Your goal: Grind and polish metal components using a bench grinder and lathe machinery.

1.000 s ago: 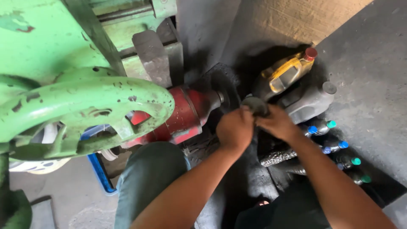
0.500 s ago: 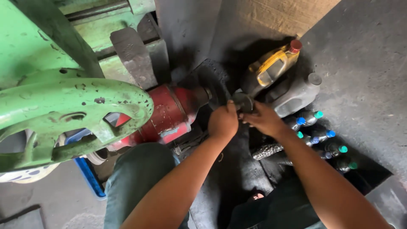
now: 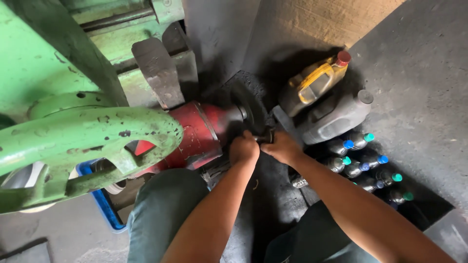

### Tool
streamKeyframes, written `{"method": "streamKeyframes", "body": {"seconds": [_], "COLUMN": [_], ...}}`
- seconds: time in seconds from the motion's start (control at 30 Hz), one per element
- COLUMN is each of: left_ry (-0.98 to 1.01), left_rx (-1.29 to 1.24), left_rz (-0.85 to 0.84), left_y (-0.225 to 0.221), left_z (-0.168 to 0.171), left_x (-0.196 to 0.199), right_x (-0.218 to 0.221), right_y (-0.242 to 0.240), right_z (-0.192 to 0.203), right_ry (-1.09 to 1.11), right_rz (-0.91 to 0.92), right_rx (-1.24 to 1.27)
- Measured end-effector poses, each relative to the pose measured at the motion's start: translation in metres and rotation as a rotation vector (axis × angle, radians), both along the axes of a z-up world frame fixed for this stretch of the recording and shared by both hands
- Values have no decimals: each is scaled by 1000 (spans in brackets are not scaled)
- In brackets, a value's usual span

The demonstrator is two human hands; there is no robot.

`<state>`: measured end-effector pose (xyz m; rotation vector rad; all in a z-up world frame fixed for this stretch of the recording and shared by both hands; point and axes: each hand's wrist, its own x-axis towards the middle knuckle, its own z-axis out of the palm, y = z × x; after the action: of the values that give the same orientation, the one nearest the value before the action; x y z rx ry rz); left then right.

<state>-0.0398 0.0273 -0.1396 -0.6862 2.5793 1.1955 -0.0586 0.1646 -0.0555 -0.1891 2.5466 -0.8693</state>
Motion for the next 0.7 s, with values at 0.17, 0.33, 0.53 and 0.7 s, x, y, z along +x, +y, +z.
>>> {"method": "streamKeyframes", "body": {"seconds": [0.17,0.33,0.53,0.7], "left_ry": [-93,-147,-68,-43], "left_rx": [-27,124,116,102], "left_rz": [-55,222,249,254], "left_y": [-7,-7,-10,-12], "left_z": [30,56,63,74], "left_x": [11,17,14,11], "right_x": [-3,-5,-1,-2], "right_y": [0,9,-9,-8], "right_z": [-4,-6,26,25], "right_ry": [-61,-201,-201,-180], "right_rz": [60,25,-24,-102], "right_rx": [-8,-104,-40,-55]}}
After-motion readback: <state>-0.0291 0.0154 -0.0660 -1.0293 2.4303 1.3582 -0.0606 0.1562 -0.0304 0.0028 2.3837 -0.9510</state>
